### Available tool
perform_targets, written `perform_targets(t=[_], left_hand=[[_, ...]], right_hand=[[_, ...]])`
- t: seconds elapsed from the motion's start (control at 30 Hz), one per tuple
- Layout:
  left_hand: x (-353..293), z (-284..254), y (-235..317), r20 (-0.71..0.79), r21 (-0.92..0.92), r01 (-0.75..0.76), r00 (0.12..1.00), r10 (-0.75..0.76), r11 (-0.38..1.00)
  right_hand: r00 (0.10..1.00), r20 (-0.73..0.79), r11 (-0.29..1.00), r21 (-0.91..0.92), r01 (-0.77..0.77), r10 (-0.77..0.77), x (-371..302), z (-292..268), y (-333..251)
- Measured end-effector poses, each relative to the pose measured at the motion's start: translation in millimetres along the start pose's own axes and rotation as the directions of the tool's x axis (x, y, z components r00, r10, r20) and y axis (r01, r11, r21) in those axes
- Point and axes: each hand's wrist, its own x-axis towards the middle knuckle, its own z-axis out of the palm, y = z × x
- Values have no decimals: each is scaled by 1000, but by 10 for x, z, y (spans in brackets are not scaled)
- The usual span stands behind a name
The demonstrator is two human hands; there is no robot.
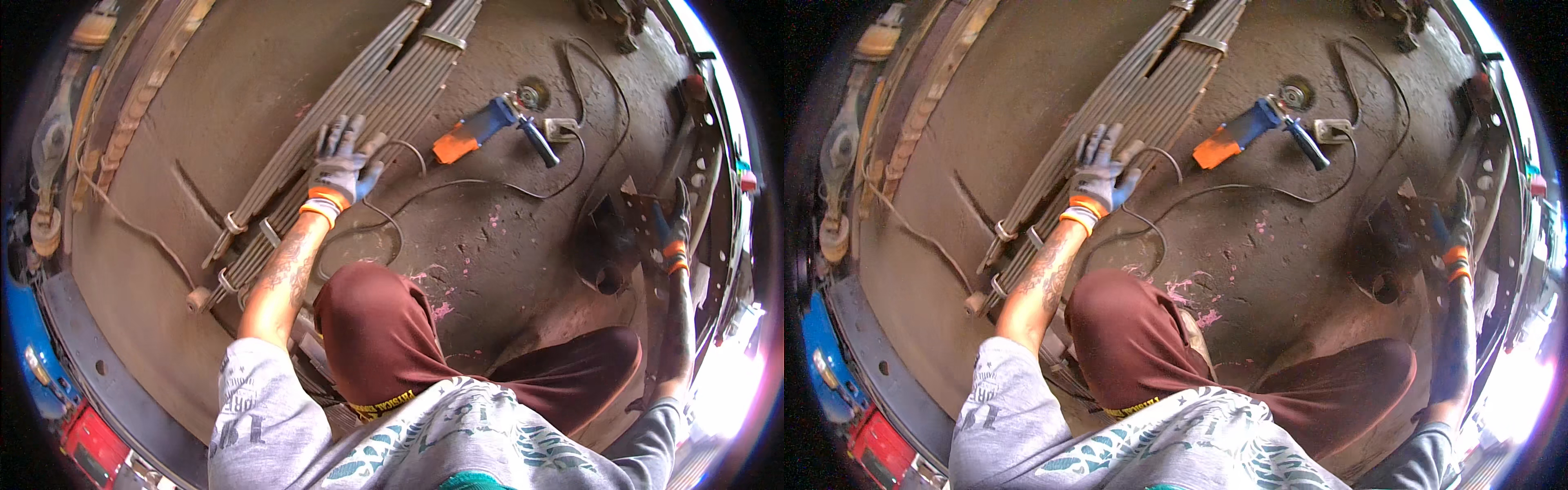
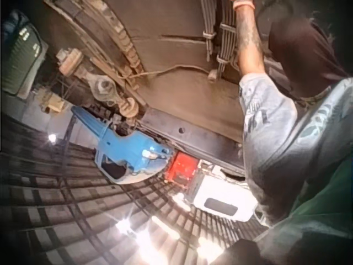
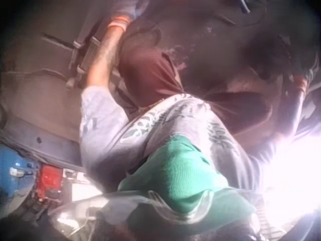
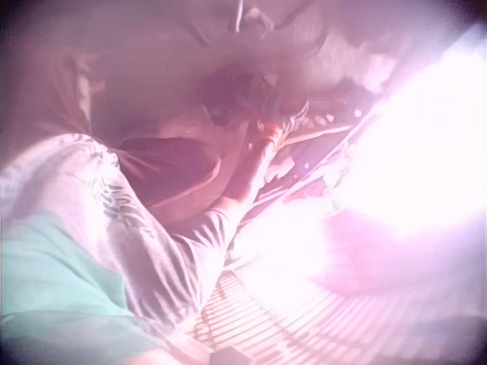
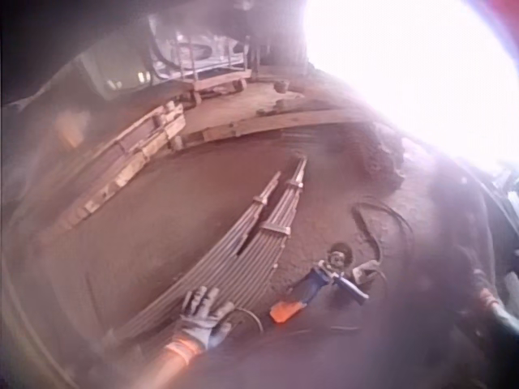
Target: The person uses an angle grinder on a metal surface, then sits on the floor and repairs a tear in maroon pants by hand, pulling and adjusting the fabric around the damaged area.
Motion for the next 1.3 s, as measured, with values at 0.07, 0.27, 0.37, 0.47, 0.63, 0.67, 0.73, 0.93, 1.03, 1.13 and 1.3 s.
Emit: perform_targets(t=[0.07,0.27,0.37,0.47,0.63,0.67,0.73,0.93,1.03,1.13,1.3], left_hand=[[-55,-19,-41,-33,-91,-104,994,101,990],[-139,-62,-205,-107,-103,-178,980,167,979],[-109,42,-131,-129,-64,-214,970,204,975],[-47,96,17,-94,-39,-258,963,254,965],[-91,33,-40,-34,15,-266,963,267,964],[-74,82,30,-10,14,-265,964,265,964],[-62,42,31,20,9,-277,961,277,961],[-62,-65,68,100,99,-270,960,260,958],[95,-129,218,109,32,-151,983,147,988],[617,-335,622,67,-82,-64,995,70,995],[820,-331,1654,493,-618,447,861,-124,647]], right_hand=[[999,-27,999,-35,40,-41,-44,-2,6],[992,48,987,104,-119,114,-5,110,-340],[997,16,996,25,-80,80,-33,52,-257],[999,-33,998,-53,-39,37,21,-246,-283],[988,-154,994,-109,-27,10,32,-42,-418],[986,-167,992,-123,-30,9,10,-113,-384],[978,-207,990,-141,-20,-9,-17,-16,-363],[973,-229,985,-160,-69,32,-10,154,-400],[963,-270,984,-169,-61,13,-2,149,-367],[953,-302,980,-194,-55,-6,50,136,-348],[953,-303,963,-253,-90,10,33,52,-297]])
